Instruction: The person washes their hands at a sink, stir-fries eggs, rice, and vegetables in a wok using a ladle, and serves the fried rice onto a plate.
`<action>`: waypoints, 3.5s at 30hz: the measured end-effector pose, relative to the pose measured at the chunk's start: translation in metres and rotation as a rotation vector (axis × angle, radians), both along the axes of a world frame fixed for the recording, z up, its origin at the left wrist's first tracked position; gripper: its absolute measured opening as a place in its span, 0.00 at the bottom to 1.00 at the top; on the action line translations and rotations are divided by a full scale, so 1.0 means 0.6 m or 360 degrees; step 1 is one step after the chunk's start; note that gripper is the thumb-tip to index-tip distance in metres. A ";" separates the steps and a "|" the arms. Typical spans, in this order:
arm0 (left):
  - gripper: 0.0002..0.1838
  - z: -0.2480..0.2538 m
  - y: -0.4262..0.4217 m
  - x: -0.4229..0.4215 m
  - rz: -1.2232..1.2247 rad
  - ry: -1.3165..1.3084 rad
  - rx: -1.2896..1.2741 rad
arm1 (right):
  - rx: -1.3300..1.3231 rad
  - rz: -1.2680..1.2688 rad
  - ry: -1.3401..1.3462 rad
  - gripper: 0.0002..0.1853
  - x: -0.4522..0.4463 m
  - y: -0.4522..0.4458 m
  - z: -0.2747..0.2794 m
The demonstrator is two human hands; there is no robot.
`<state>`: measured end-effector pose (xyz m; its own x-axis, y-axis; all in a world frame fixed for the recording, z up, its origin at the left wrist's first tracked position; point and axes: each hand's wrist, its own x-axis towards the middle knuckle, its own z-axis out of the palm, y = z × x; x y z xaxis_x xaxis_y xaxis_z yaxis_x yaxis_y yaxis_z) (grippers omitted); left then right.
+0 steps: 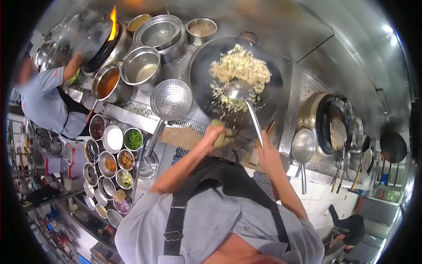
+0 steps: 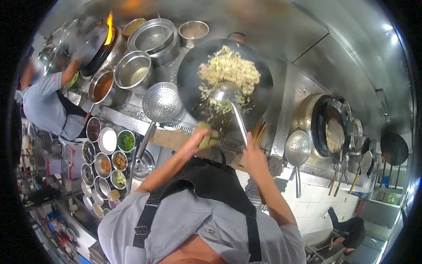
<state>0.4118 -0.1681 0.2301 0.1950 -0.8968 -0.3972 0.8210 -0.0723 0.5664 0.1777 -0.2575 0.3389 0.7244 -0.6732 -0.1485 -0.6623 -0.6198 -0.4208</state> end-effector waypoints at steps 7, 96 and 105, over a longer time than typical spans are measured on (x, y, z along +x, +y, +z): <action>0.19 -0.048 -0.128 0.082 -0.0101 -0.0022 0.0180 | 0.0004 0.0063 -0.0501 0.35 0.032 -0.142 -0.129; 0.12 -0.032 -0.032 0.037 0.0019 0.0127 0.0126 | 0.0482 0.0078 -0.0549 0.35 0.013 -0.017 -0.015; 0.12 -0.040 -0.044 0.022 0.0059 0.0102 0.0112 | 0.0051 0.0000 0.0190 0.40 0.080 -0.044 -0.088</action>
<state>0.4252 -0.1943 0.2059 0.1999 -0.8589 -0.4716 0.8584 -0.0786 0.5070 0.2256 -0.2838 0.2862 0.7003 -0.6666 -0.2554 -0.7089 -0.6074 -0.3585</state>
